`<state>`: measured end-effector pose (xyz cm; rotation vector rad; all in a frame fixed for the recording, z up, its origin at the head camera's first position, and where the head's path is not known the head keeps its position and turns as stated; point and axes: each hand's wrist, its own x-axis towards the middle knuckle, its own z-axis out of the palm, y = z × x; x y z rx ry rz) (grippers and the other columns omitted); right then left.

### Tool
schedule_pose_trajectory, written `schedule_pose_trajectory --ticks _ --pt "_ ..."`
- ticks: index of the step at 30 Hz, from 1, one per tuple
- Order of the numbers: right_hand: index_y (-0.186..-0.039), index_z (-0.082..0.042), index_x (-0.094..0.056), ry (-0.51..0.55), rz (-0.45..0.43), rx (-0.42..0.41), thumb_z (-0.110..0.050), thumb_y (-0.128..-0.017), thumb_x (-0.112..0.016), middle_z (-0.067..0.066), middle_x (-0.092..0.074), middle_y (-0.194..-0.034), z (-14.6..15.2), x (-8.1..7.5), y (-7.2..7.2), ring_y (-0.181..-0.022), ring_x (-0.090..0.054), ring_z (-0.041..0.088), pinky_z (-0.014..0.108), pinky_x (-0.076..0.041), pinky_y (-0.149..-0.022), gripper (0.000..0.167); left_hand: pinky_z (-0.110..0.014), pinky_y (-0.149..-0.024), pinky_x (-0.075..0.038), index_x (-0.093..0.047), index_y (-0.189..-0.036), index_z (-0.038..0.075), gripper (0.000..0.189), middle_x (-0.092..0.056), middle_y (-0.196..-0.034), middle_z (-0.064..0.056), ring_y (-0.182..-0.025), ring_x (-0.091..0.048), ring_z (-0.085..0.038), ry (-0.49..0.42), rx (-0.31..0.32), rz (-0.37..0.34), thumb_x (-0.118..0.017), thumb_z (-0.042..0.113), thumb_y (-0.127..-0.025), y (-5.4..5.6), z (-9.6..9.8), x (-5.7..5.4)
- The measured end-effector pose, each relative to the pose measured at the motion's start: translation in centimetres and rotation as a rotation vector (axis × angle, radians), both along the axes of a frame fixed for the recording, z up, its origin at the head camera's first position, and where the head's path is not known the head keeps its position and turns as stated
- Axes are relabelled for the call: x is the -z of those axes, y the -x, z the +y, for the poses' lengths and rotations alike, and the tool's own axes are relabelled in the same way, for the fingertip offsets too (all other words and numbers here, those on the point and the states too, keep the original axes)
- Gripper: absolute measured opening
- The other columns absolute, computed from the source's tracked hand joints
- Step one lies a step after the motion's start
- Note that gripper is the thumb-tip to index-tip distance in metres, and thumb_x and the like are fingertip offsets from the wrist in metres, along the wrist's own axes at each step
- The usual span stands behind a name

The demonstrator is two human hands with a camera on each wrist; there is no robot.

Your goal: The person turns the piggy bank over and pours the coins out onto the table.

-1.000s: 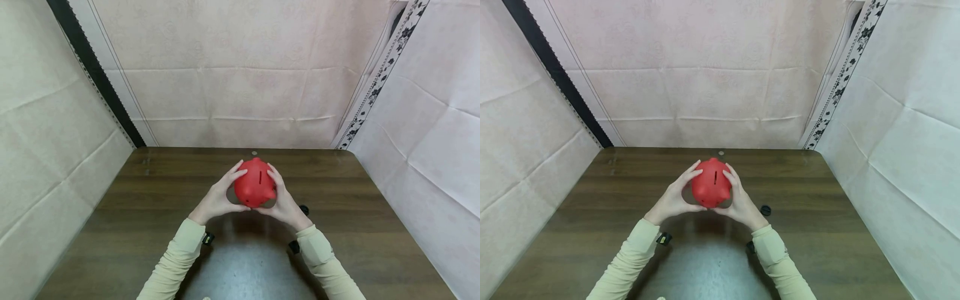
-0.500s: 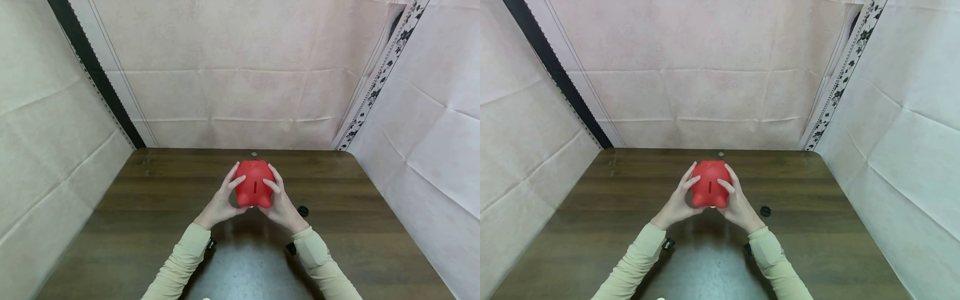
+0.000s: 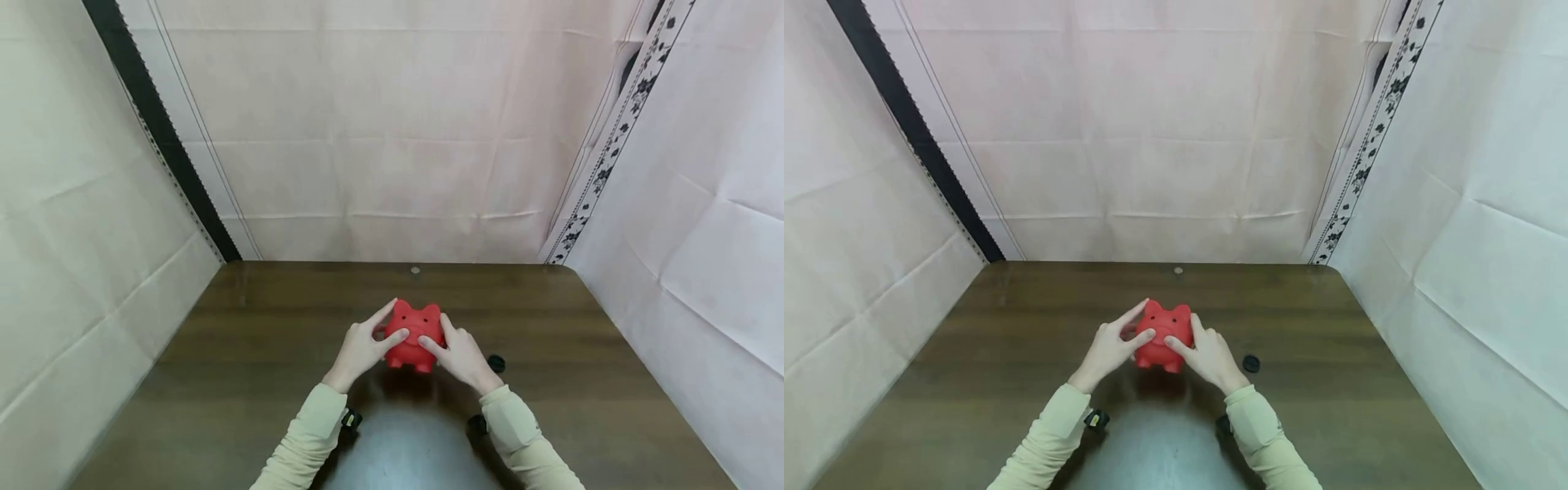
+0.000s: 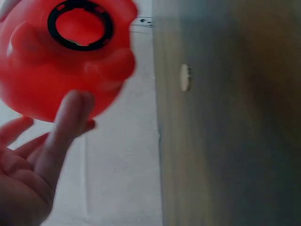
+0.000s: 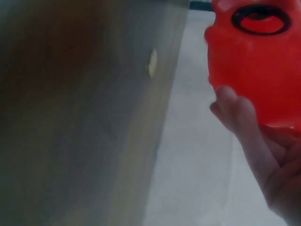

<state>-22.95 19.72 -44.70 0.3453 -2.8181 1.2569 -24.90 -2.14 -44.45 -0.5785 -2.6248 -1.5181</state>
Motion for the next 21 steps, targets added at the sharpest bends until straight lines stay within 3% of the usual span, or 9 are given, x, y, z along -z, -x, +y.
schedule_pose_trajectory --ticks 4,8,11,16,21 --pt "-0.116 -0.013 -0.051 0.101 -0.091 0.029 -0.06 -0.093 -0.05 0.012 -0.064 -0.061 -0.5 0.8 0.0 -0.05 -0.062 0.027 0.03 -0.052 -0.052 0.052 -0.026 -0.061 -0.052 -0.044 -0.142 0.042 0.06 -0.074 -0.091 -0.007 -0.066 -0.064 -0.014 0.067 -0.054 -0.006 -0.06 0.06 -0.087 -0.2 0.3 -0.2" --pt "-0.121 -0.015 -0.051 0.177 -0.101 0.042 -0.059 -0.094 -0.049 0.01 -0.066 -0.063 -0.7 0.3 0.1 -0.055 -0.065 0.034 0.034 -0.055 -0.056 0.052 -0.026 -0.066 -0.052 -0.047 -0.142 0.04 0.06 -0.074 -0.102 -0.007 -0.081 -0.068 -0.016 0.068 -0.094 0.014 -0.06 0.06 -0.087 -0.1 0.4 -0.6" --pt "-0.13 -0.017 -0.047 0.222 -0.096 0.032 -0.053 -0.096 -0.048 0.012 -0.071 -0.077 -0.5 0.0 0.2 -0.062 -0.068 0.036 0.036 -0.058 -0.063 0.05 -0.027 -0.069 -0.055 -0.048 -0.141 0.038 0.061 -0.071 -0.113 -0.004 -0.091 -0.066 -0.018 0.026 -0.085 -0.012 -0.064 0.057 -0.085 -0.2 0.4 -1.0" --pt "-0.138 -0.017 -0.037 0.302 -0.041 -0.009 -0.044 -0.099 -0.049 0.016 -0.068 -0.114 -0.3 0.3 0.0 -0.084 -0.072 0.026 0.039 -0.059 -0.08 0.048 -0.033 -0.078 -0.059 -0.042 -0.143 0.044 0.067 -0.059 -0.133 0.0 -0.106 -0.06 -0.021 -0.036 0.02 -0.059 -0.07 0.052 -0.083 -0.4 0.4 -1.8" --pt "-0.145 -0.02 -0.029 0.391 0.141 -0.036 -0.03 -0.093 -0.065 0.014 -0.06 -0.13 -0.1 1.0 -0.4 -0.111 -0.062 0.026 0.035 -0.054 -0.09 0.064 -0.039 -0.091 -0.056 -0.029 -0.147 0.047 0.086 -0.031 -0.155 0.012 -0.127 -0.051 -0.024 -0.097 0.154 -0.033 -0.079 0.037 -0.079 -0.5 0.4 -2.3"
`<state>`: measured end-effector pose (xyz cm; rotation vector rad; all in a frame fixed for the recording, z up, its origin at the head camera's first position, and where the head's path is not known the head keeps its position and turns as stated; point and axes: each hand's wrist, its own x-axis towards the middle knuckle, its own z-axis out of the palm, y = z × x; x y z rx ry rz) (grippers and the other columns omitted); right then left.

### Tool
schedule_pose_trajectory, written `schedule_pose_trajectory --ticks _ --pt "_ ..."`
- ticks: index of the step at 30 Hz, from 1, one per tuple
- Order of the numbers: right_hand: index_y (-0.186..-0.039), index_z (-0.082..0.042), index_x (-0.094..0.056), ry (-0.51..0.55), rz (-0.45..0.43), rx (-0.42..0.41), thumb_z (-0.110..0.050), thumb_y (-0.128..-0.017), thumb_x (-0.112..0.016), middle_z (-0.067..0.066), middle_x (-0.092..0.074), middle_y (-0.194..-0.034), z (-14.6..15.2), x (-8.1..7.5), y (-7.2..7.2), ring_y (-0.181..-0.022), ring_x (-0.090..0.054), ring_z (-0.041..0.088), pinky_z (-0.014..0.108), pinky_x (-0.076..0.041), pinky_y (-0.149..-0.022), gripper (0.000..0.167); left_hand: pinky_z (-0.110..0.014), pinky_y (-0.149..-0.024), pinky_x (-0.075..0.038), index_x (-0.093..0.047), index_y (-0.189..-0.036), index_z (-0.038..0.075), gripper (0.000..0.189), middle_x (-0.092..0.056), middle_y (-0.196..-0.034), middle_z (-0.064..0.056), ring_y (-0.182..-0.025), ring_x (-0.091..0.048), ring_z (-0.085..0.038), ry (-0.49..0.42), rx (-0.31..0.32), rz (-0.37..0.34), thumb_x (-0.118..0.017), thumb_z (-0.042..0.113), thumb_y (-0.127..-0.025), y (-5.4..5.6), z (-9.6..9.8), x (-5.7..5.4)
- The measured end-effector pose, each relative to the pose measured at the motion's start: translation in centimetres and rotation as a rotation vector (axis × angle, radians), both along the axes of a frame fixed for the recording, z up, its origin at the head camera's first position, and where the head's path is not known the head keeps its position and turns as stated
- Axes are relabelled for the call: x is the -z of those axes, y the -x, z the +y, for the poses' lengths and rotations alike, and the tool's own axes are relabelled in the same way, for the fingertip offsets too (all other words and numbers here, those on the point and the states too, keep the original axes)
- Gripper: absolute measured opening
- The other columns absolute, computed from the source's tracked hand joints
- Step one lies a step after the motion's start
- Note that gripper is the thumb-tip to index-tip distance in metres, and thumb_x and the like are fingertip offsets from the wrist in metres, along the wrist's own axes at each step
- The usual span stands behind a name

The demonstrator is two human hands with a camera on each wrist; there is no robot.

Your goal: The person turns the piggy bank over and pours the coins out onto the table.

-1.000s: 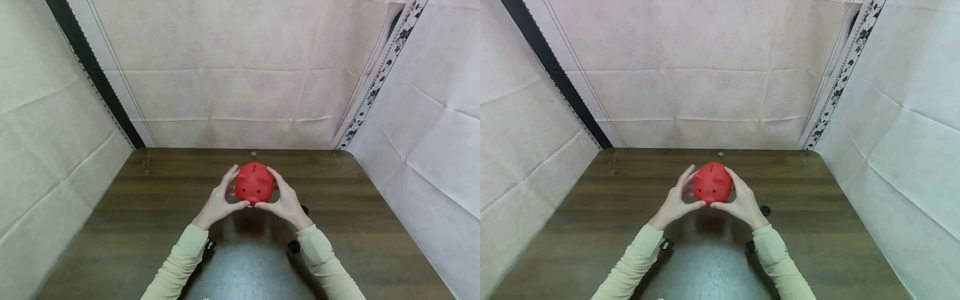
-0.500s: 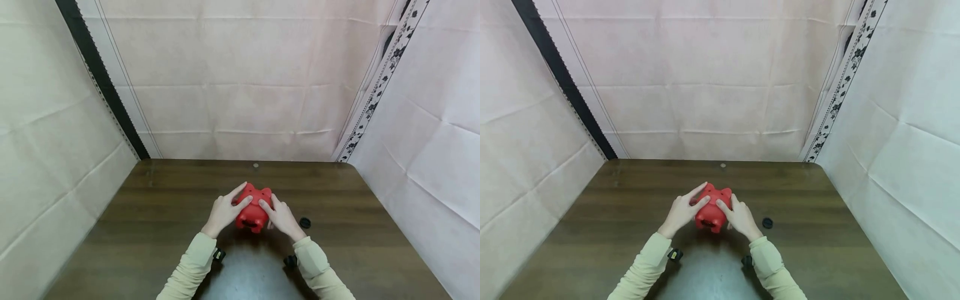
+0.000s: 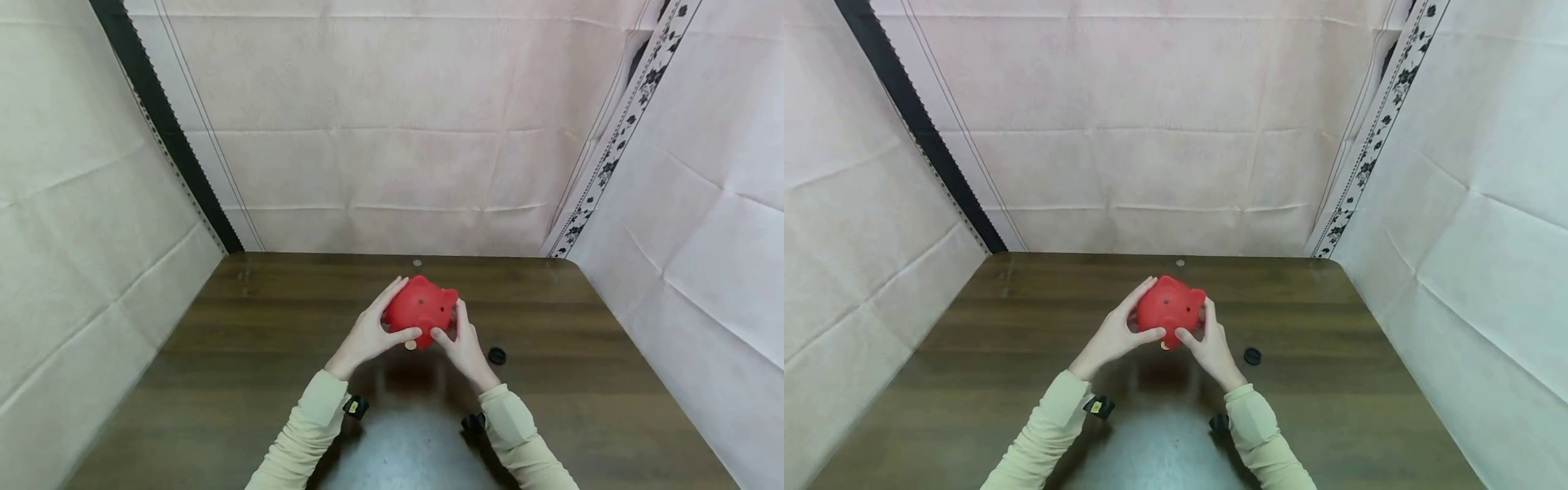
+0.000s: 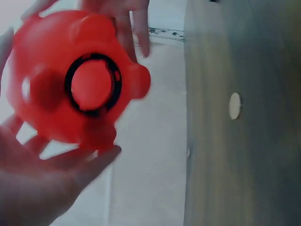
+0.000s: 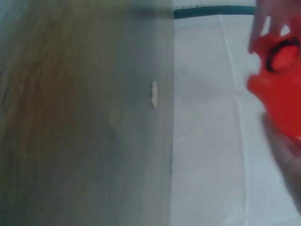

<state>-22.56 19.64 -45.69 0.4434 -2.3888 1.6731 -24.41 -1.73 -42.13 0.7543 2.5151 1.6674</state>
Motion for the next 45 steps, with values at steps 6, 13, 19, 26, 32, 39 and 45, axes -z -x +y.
schedule_pose_trajectory --ticks 6,13,19,26,32,39,45 --pt "-0.153 -0.021 -0.022 0.029 0.174 -0.03 -0.007 -0.078 -0.078 0.01 -0.046 -0.144 0.2 0.1 -0.5 -0.126 -0.049 0.008 0.02 -0.047 -0.099 0.095 -0.039 -0.099 -0.052 -0.026 -0.148 0.048 0.1 -0.02 -0.16 0.019 -0.139 -0.041 -0.017 -0.002 0.117 0.123 -0.085 0.024 -0.072 0.2 -0.7 -0.2" --pt "-0.141 0.011 -0.022 -0.07 0.527 -0.161 0.01 -0.056 -0.086 0.03 -0.028 -0.146 -0.1 -1.5 -1.6 -0.139 -0.03 0.006 0.015 -0.042 -0.103 0.106 -0.038 -0.092 -0.056 -0.028 -0.151 0.031 0.107 -0.015 -0.164 0.004 -0.14 -0.038 -0.024 0.052 0.193 0.408 -0.087 0.008 -0.065 0.0 -1.4 1.1" --pt "-0.134 0.01 -0.022 -0.142 0.631 -0.164 0.007 -0.051 -0.09 0.032 -0.024 -0.144 0.1 0.2 -0.9 -0.144 -0.022 0.014 0.015 -0.043 -0.103 0.107 -0.039 -0.09 -0.057 -0.031 -0.149 0.024 0.103 -0.016 -0.163 -0.005 -0.144 -0.031 -0.03 0.032 0.199 0.491 -0.086 0.001 -0.065 -0.3 -1.5 2.7" --pt "-0.134 0.004 -0.023 -0.156 0.772 -0.165 -0.009 -0.07 -0.084 0.029 -0.02 -0.149 0.1 1.3 -0.3 -0.145 -0.023 0.027 0.018 -0.04 -0.108 0.09 -0.042 -0.089 -0.057 -0.033 -0.146 0.02 0.1 -0.018 -0.161 -0.012 -0.147 -0.022 -0.028 -0.011 0.193 0.578 -0.085 -0.003 -0.063 -0.7 -1.4 3.2" --pt "-0.14 0.001 -0.025 -0.246 0.757 -0.124 -0.014 -0.071 -0.085 0.026 -0.021 -0.152 0.2 1.0 -0.6 -0.144 -0.026 0.03 0.022 -0.044 -0.106 0.093 -0.041 -0.091 -0.057 -0.03 -0.148 0.021 0.099 -0.019 -0.161 -0.009 -0.145 -0.029 -0.029 -0.012 0.174 0.548 -0.084 0.0 -0.068 -0.7 -1.5 3.3" --pt "-0.146 -0.013 -0.038 -0.367 0.101 0.053 -0.039 -0.082 -0.075 0.006 -0.064 -0.12 -0.2 0.1 -1.0 -0.099 -0.062 0.018 0.04 -0.058 -0.08 0.078 -0.032 -0.079 -0.059 -0.046 -0.143 0.025 0.076 -0.066 -0.123 0.003 -0.094 -0.068 -0.013 0.115 -0.008 0.153 -0.08 0.043 -0.077 -0.3 -1.6 3.1" --pt "-0.128 -0.009 -0.056 -0.465 -0.147 0.097 -0.049 -0.096 -0.051 -0.001 -0.057 -0.062 -0.9 0.3 -0.5 -0.057 -0.052 0.011 0.026 -0.043 -0.056 0.052 -0.027 -0.073 -0.055 -0.055 -0.136 0.014 0.072 -0.073 -0.09 0.001 -0.072 -0.064 -0.008 0.303 -0.114 -0.041 -0.061 0.064 -0.084 -0.2 -1.2 3.2"
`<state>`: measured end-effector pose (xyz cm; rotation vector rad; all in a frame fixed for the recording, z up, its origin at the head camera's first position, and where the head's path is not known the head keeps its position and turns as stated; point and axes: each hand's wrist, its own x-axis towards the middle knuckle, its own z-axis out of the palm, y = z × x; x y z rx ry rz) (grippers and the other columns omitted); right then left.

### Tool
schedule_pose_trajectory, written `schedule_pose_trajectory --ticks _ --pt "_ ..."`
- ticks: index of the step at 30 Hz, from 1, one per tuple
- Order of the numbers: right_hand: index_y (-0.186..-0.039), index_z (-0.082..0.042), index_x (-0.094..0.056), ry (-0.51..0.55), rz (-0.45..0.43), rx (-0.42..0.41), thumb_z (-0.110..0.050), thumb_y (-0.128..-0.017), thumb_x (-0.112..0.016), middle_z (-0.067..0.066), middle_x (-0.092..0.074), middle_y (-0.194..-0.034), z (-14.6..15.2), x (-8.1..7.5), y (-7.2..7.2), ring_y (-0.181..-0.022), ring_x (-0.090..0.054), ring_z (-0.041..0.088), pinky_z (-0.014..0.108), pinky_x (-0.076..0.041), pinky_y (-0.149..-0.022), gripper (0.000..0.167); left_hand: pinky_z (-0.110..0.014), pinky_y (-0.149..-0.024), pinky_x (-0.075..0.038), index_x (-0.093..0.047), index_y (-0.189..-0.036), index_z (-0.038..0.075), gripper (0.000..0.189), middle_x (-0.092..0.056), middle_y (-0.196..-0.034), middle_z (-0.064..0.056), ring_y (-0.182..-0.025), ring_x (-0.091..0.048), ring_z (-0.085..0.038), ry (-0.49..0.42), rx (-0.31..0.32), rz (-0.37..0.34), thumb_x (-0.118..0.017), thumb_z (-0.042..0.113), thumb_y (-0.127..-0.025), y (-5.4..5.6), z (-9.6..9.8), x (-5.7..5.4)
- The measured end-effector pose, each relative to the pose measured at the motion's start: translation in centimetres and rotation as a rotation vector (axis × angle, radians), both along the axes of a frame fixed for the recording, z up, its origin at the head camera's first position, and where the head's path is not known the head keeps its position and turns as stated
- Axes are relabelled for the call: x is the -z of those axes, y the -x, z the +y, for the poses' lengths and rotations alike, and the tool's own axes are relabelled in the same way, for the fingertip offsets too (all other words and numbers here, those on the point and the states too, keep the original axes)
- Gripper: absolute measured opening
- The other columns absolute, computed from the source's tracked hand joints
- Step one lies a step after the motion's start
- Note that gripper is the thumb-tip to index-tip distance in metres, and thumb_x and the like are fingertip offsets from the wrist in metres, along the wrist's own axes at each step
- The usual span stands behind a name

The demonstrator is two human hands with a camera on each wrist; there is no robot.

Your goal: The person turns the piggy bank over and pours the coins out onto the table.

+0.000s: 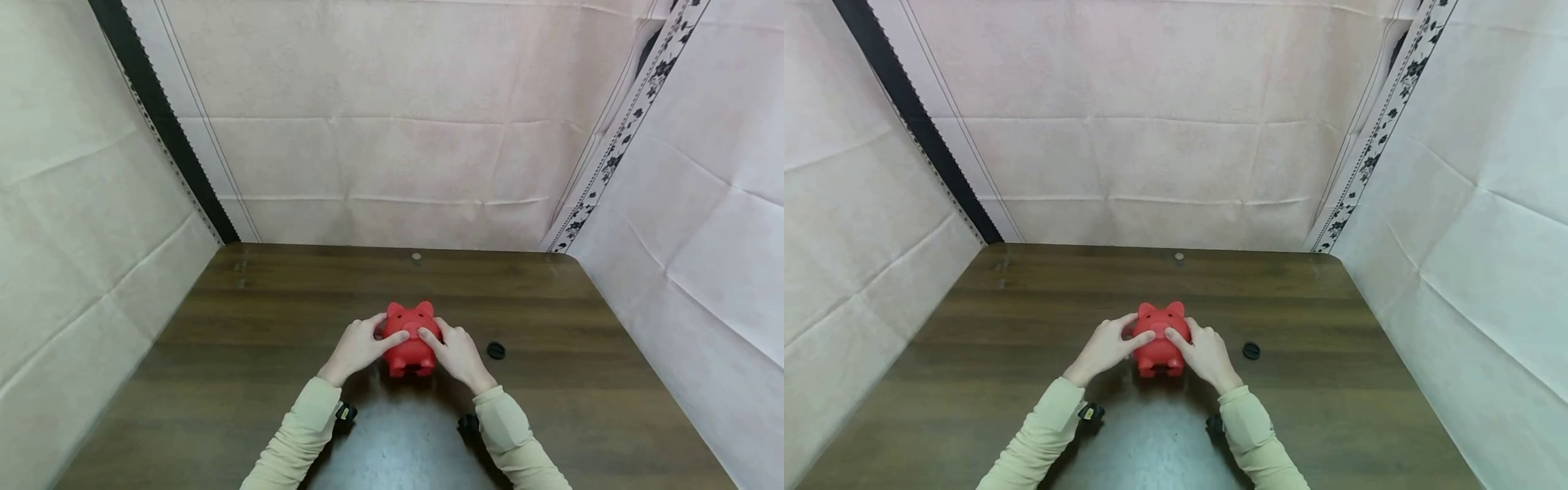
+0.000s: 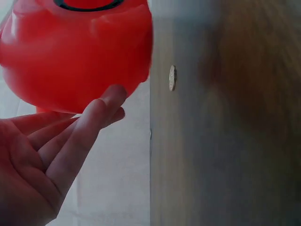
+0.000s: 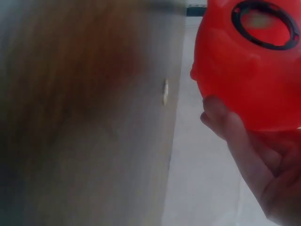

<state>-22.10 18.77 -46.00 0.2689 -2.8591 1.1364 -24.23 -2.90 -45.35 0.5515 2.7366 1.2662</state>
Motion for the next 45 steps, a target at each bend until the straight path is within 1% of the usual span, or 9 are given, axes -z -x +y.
schedule_pose_trajectory --ticks 6,9,13,16,19,25,34,40,45 --pt "-0.131 -0.01 -0.055 0.038 0.022 0.008 -0.049 -0.095 -0.054 0.0 -0.062 -0.069 0.0 0.0 0.2 -0.061 -0.054 0.012 0.026 -0.045 -0.06 0.052 -0.028 -0.071 -0.054 -0.053 -0.138 0.016 0.072 -0.073 -0.09 0.0 -0.072 -0.064 -0.009 -0.032 -0.016 0.022 -0.064 0.062 -0.083 0.1 -0.1 -0.1" --pt "-0.139 -0.014 -0.046 0.105 0.084 -0.014 -0.047 -0.092 -0.06 0.004 -0.069 -0.093 0.3 -0.2 0.2 -0.077 -0.061 0.013 0.029 -0.052 -0.069 0.059 -0.027 -0.072 -0.055 -0.049 -0.141 0.021 0.072 -0.072 -0.101 0.003 -0.082 -0.064 -0.01 -0.119 -0.003 0.087 -0.071 0.055 -0.081 0.1 -0.2 -0.4" --pt "-0.151 -0.024 -0.025 0.276 0.233 -0.123 -0.029 -0.08 -0.079 0.005 -0.05 -0.141 0.8 -0.9 0.0 -0.118 -0.057 0.022 0.043 -0.055 -0.09 0.089 -0.037 -0.091 -0.056 -0.041 -0.146 0.026 0.08 -0.052 -0.144 0.001 -0.118 -0.058 -0.019 -0.313 0.135 0.246 -0.082 0.032 -0.077 -0.1 -0.5 -0.9" --pt "-0.154 -0.026 -0.014 0.317 0.344 -0.226 -0.016 -0.068 -0.088 0.004 -0.03 -0.155 0.9 -1.2 -0.1 -0.135 -0.041 0.026 0.048 -0.052 -0.098 0.114 -0.044 -0.103 -0.049 -0.039 -0.147 0.022 0.088 -0.028 -0.16 -0.001 -0.14 -0.041 -0.024 -0.405 0.262 0.356 -0.085 0.013 -0.072 -0.2 -0.6 -1.1" --pt "-0.155 -0.018 -0.009 0.258 0.397 -0.282 -0.01 -0.065 -0.089 0.007 -0.024 -0.156 0.7 -1.3 -0.2 -0.137 -0.036 0.026 0.045 -0.053 -0.098 0.121 -0.044 -0.108 -0.045 -0.039 -0.146 0.017 0.089 -0.026 -0.161 -0.005 -0.146 -0.032 -0.024 -0.39 0.305 0.409 -0.084 0.004 -0.07 -0.5 -0.6 -1.1" --pt "-0.149 0.004 -0.008 0.181 0.43 -0.346 -0.003 -0.066 -0.087 0.023 -0.023 -0.151 0.1 -1.9 -1.4 -0.134 -0.034 0.036 0.048 -0.055 -0.093 0.116 -0.052 -0.103 -0.047 -0.04 -0.141 0.005 0.083 -0.028 -0.156 -0.022 -0.143 -0.031 -0.035 -0.342 0.337 0.457 -0.081 -0.004 -0.07 -1.9 -0.4 -1.7" --pt "-0.145 0.007 -0.011 0.212 0.485 -0.35 0.003 -0.063 -0.086 0.025 -0.021 -0.151 -0.1 -3.7 -1.7 -0.136 -0.031 0.025 0.043 -0.055 -0.093 0.111 -0.048 -0.1 -0.05 -0.04 -0.139 0.006 0.083 -0.026 -0.155 -0.023 -0.139 -0.033 -0.036 -0.358 0.328 0.488 -0.081 -0.005 -0.068 -1.9 -0.2 -3.2" --pt "-0.145 0.008 -0.011 0.228 0.509 -0.362 0.004 -0.061 -0.087 0.026 -0.018 -0.152 0.1 -2.1 -0.7 -0.14 -0.025 0.008 0.037 -0.055 -0.095 0.113 -0.046 -0.1 -0.051 -0.038 -0.14 0.007 0.086 -0.026 -0.156 -0.022 -0.14 -0.033 -0.035 -0.353 0.308 0.49 -0.083 -0.003 -0.067 -0.8 -0.1 -1.3" --pt "-0.147 0.003 -0.011 0.231 0.521 -0.37 0.0 -0.061 -0.089 0.021 -0.017 -0.155 0.4 -0.7 0.2 -0.141 -0.024 0.01 0.035 -0.055 -0.094 0.117 -0.045 -0.099 -0.052 -0.038 -0.143 0.014 0.09 -0.025 -0.158 -0.013 -0.141 -0.033 -0.029 -0.363 0.308 0.495 -0.085 0.002 -0.067 -0.1 -0.3 -0.2"
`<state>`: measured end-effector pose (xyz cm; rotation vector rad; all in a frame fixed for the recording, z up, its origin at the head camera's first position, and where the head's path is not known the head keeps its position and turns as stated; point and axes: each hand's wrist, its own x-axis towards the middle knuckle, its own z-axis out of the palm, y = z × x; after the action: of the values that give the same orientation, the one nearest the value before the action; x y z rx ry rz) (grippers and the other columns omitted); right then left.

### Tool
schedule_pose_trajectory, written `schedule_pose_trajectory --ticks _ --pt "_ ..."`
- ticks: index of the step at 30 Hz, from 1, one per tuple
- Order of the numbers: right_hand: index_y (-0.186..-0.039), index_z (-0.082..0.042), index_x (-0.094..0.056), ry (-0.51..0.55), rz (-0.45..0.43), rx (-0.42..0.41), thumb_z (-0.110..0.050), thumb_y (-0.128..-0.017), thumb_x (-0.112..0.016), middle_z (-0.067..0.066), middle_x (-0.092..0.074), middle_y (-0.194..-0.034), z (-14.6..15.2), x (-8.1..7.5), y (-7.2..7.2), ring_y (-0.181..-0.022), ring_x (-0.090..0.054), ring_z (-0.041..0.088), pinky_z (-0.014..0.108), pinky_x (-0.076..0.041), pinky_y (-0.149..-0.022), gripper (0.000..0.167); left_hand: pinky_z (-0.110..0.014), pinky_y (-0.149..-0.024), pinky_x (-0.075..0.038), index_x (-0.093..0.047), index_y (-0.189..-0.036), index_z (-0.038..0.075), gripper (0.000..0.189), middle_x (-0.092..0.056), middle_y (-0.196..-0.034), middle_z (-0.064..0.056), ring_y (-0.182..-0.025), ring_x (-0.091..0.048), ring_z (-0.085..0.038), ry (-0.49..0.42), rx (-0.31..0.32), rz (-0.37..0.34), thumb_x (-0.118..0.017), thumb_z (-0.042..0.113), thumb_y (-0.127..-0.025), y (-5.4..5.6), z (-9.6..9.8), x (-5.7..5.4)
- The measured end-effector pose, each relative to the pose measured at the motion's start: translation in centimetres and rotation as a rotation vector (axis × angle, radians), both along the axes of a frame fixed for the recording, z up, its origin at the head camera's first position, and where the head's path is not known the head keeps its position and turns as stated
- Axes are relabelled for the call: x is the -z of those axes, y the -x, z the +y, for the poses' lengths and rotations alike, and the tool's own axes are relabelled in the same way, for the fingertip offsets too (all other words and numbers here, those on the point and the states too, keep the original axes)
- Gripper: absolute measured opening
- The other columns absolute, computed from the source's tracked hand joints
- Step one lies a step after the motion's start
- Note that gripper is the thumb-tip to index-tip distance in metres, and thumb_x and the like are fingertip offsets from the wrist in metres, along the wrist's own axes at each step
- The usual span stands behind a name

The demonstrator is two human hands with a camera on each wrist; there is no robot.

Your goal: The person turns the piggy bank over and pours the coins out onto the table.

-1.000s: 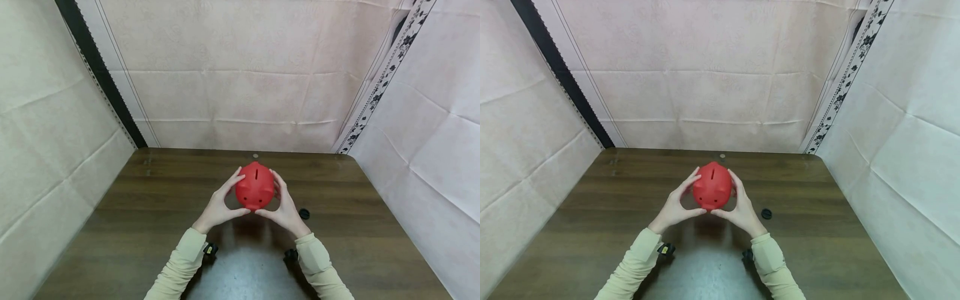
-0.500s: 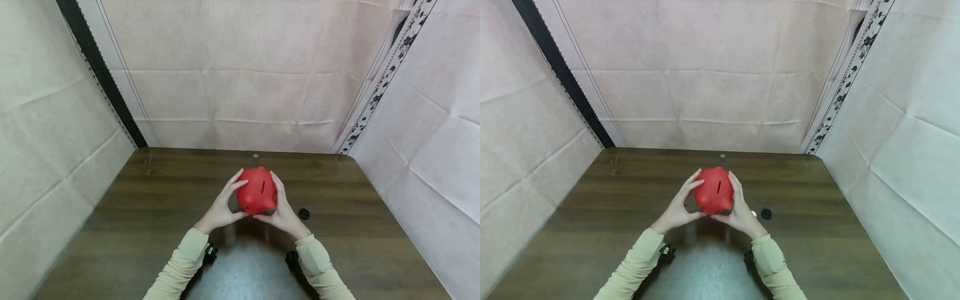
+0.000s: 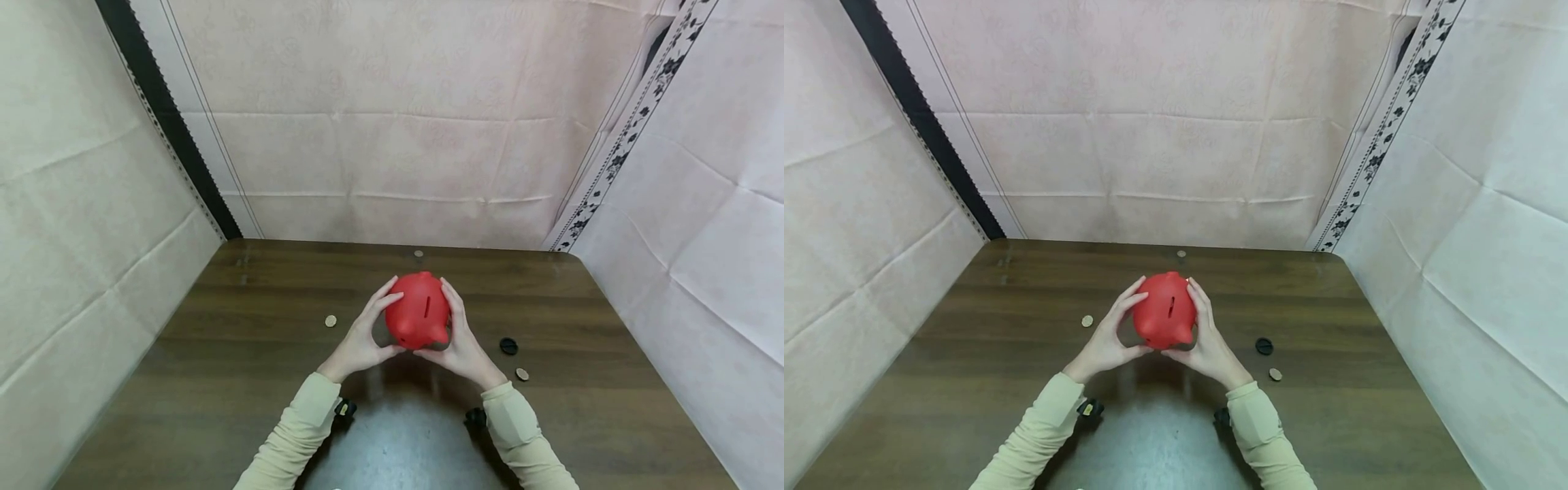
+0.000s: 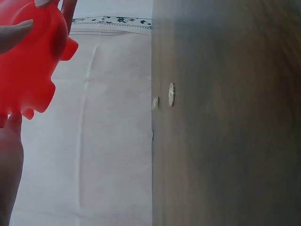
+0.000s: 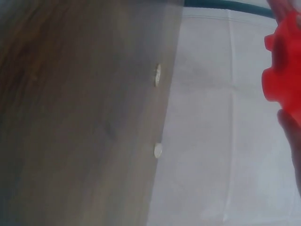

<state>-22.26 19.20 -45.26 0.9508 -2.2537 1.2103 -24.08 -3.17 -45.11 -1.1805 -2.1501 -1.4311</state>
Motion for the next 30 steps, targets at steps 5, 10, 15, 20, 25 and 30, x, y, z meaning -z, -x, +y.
schedule_pose_trajectory --ticks 5,10,15,20,25,30 --pt "-0.153 -0.012 -0.015 -0.021 -0.07 0.028 -0.015 -0.064 -0.09 0.011 -0.025 -0.155 0.4 -0.2 0.3 -0.136 -0.037 0.022 0.041 -0.055 -0.094 0.116 -0.044 -0.1 -0.051 -0.037 -0.146 0.02 0.092 -0.03 -0.157 -0.007 -0.137 -0.041 -0.025 0.019 0.001 -0.06 -0.087 0.01 -0.069 0.3 -0.3 -0.1" --pt "-0.15 -0.024 -0.031 -0.182 -0.375 0.197 -0.04 -0.07 -0.085 0.004 -0.058 -0.13 0.9 -0.5 0.3 -0.107 -0.06 0.019 0.042 -0.056 -0.085 0.097 -0.032 -0.086 -0.057 -0.04 -0.145 0.025 0.087 -0.057 -0.134 0.0 -0.109 -0.062 -0.018 0.165 -0.081 -0.375 -0.086 0.031 -0.072 0.5 -0.7 0.1" --pt "-0.136 -0.014 -0.05 -0.27 -0.523 0.283 -0.046 -0.091 -0.061 0.001 -0.067 -0.078 0.7 -0.4 0.2 -0.069 -0.058 0.012 0.029 -0.048 -0.065 0.056 -0.026 -0.065 -0.054 -0.056 -0.131 0.012 0.065 -0.071 -0.09 -0.001 -0.069 -0.068 -0.021 0.291 -0.23 -0.547 -0.07 0.054 -0.082 0.2 0.0 -0.1" --pt "-0.119 -0.015 -0.063 -0.22 -0.65 0.288 -0.058 -0.098 -0.039 0.0 -0.066 -0.064 0.1 0.1 0.5 -0.057 -0.061 0.013 0.029 -0.048 -0.06 0.054 -0.031 -0.052 -0.053 -0.063 -0.116 0.009 0.063 -0.066 -0.067 -0.001 -0.052 -0.064 -0.027 0.32 -0.286 -0.67 -0.053 0.064 -0.088 0.0 0.8 -0.3" --pt "-0.111 -0.011 -0.064 -0.156 -0.796 0.246 -0.066 -0.095 -0.035 0.006 -0.069 -0.065 0.0 0.3 0.6 -0.051 -0.065 0.022 0.035 -0.054 -0.056 0.064 -0.032 -0.049 -0.053 -0.066 -0.11 0.01 0.059 -0.065 -0.06 -0.004 -0.047 -0.062 -0.027 0.317 -0.291 -0.689 -0.05 0.064 -0.09 -0.1 1.0 -0.1" --pt "-0.134 -0.013 -0.051 -0.151 -0.673 0.286 -0.056 -0.096 -0.046 0.011 -0.073 -0.097 0.4 0.1 0.6 -0.081 -0.07 0.026 0.038 -0.056 -0.076 0.057 -0.028 -0.061 -0.054 -0.057 -0.13 0.013 0.064 -0.07 -0.078 -0.001 -0.06 -0.067 -0.023 0.291 -0.284 -0.604 -0.058 0.061 -0.087 0.1 0.8 -0.7"
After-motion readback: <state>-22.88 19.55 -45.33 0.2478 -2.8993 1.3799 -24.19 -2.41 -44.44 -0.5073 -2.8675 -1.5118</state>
